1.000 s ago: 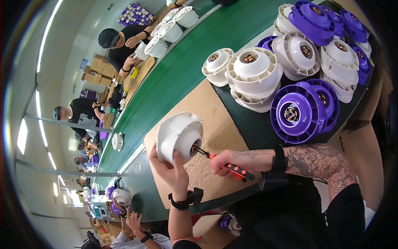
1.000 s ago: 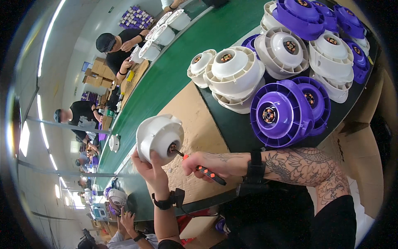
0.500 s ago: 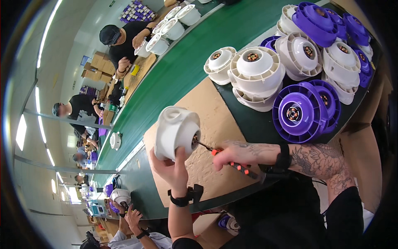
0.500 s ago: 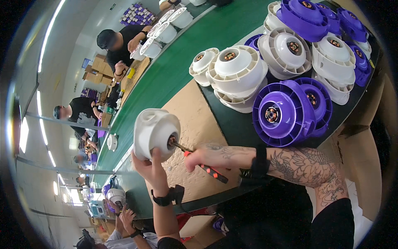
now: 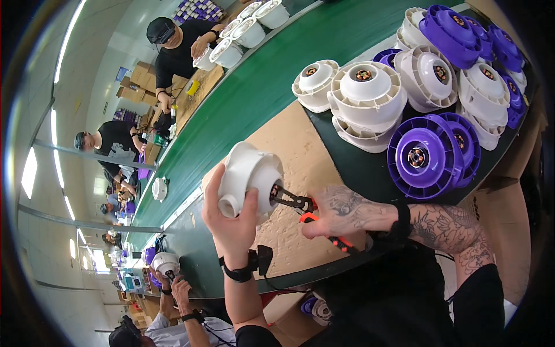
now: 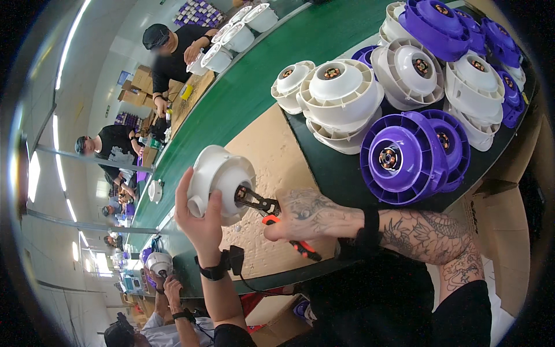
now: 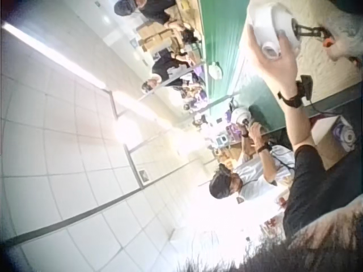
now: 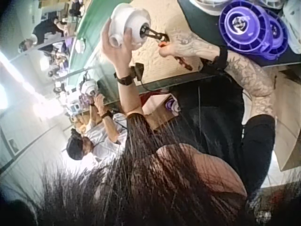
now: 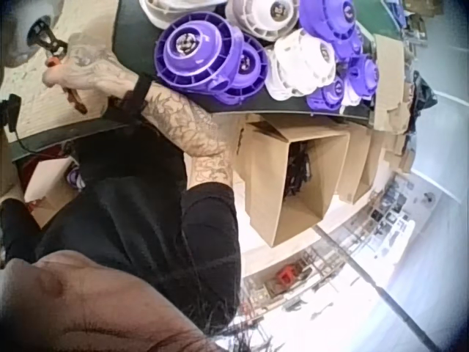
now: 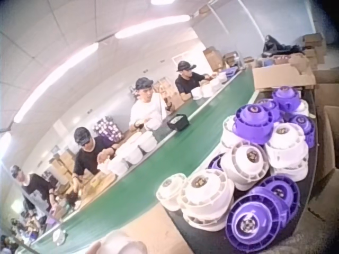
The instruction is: The person uses pliers to manipulate the central hub of white and purple plastic fan components on a green assembly table. They repeatedly pick up units, apply the tool to the center, and place the finished parts into a cardboard box. The process involves handling multiple units one by one in a repetitive sequence.
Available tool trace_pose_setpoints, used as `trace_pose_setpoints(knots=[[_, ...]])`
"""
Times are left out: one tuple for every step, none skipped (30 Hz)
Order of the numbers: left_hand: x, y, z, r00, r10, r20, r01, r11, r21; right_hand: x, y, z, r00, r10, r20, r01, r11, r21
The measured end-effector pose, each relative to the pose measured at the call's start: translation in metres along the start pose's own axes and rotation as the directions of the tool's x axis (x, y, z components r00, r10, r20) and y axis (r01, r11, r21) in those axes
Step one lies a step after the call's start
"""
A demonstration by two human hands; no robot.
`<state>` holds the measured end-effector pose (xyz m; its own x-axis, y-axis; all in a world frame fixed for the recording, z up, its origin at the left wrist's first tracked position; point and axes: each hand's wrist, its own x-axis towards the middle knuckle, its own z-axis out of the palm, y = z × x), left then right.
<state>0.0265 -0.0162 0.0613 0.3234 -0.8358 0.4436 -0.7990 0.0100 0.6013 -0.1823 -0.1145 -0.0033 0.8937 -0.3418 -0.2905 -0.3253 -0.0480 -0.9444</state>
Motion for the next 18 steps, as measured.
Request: trace_pose_setpoints(knots=[[-0.006,-0.01,0.007,0.996,-0.003,-0.093,-0.003,0.998,-0.068,0.001,0.001,-0.005,0.994,0.007,0.109,-0.02,0.993,0.117],[-0.013,-0.02,0.013,0.983,-0.013,-0.184,-0.012,0.991,-0.136,-0.001,0.003,-0.006,0.985,-0.027,0.169,-0.027,0.95,0.31],[-0.019,-0.031,0.023,0.975,-0.015,-0.223,-0.029,0.981,-0.192,-0.003,0.004,-0.008,0.974,-0.07,0.215,-0.045,0.872,0.487],[-0.029,-0.043,0.031,0.963,-0.028,-0.267,-0.037,0.971,-0.236,-0.002,0.007,-0.009,0.956,-0.127,0.264,-0.077,0.761,0.645],[-0.038,-0.049,0.035,0.95,-0.043,-0.31,-0.048,0.959,-0.278,-0.002,0.009,-0.009,0.934,-0.193,0.3,-0.12,0.621,0.774],[-0.046,-0.05,0.031,0.966,0.03,-0.256,-0.077,0.981,-0.175,-0.006,0.0,-0.009,0.98,-0.175,0.098,0.1,0.85,0.517],[-0.047,-0.054,0.031,0.962,-0.026,-0.271,-0.042,0.969,-0.243,-0.01,-0.002,-0.008,0.988,-0.137,0.072,0.089,0.883,0.461],[-0.046,-0.062,0.031,0.955,-0.083,-0.283,-0.009,0.951,-0.309,-0.012,-0.004,-0.007,0.994,-0.101,0.045,0.075,0.913,0.401],[-0.041,-0.065,0.03,0.947,-0.13,-0.295,0.01,0.927,-0.374,-0.012,-0.006,-0.009,0.997,-0.075,0.007,0.068,0.939,0.337],[-0.036,-0.061,0.027,0.939,-0.2,-0.281,0.033,0.863,-0.504,-0.01,-0.005,-0.009,0.998,-0.029,0.063,0.009,0.955,0.295],[-0.035,-0.058,0.021,0.938,-0.228,-0.261,0.058,0.846,-0.53,-0.006,0.0,-0.003,0.998,-0.057,0.008,0.055,0.986,0.16],[-0.03,-0.053,0.014,0.936,-0.253,-0.243,0.079,0.827,-0.556,-0.004,0.001,0.004,0.994,-0.095,-0.045,0.096,0.995,0.018],[-0.026,-0.048,0.007,0.934,-0.278,-0.224,0.1,0.807,-0.581,-0.003,0.002,0.008,0.986,-0.14,-0.092,0.128,0.984,-0.127],[-0.023,-0.043,0.001,0.943,-0.257,-0.213,0.106,0.835,-0.539,-0.006,0.001,0.01,0.987,-0.113,-0.112,0.076,0.953,-0.292],[-0.022,-0.04,-0.004,0.951,-0.241,-0.196,0.114,0.858,-0.5,-0.007,0.001,0.011,0.964,-0.193,-0.184,0.117,0.927,-0.358],[-0.021,-0.036,-0.008,0.958,-0.225,-0.178,0.121,0.88,-0.46,-0.009,0.003,0.011,0.929,-0.275,-0.247,0.151,0.893,-0.423],[-0.021,-0.033,-0.011,0.965,-0.21,-0.158,0.127,0.9,-0.418,-0.011,0.003,0.011,0.884,-0.357,-0.303,0.177,0.854,-0.489],[-0.022,-0.029,-0.012,0.967,-0.206,-0.15,0.135,0.915,-0.381,-0.013,0.001,0.009,0.867,-0.374,-0.329,0.184,0.855,-0.486]])
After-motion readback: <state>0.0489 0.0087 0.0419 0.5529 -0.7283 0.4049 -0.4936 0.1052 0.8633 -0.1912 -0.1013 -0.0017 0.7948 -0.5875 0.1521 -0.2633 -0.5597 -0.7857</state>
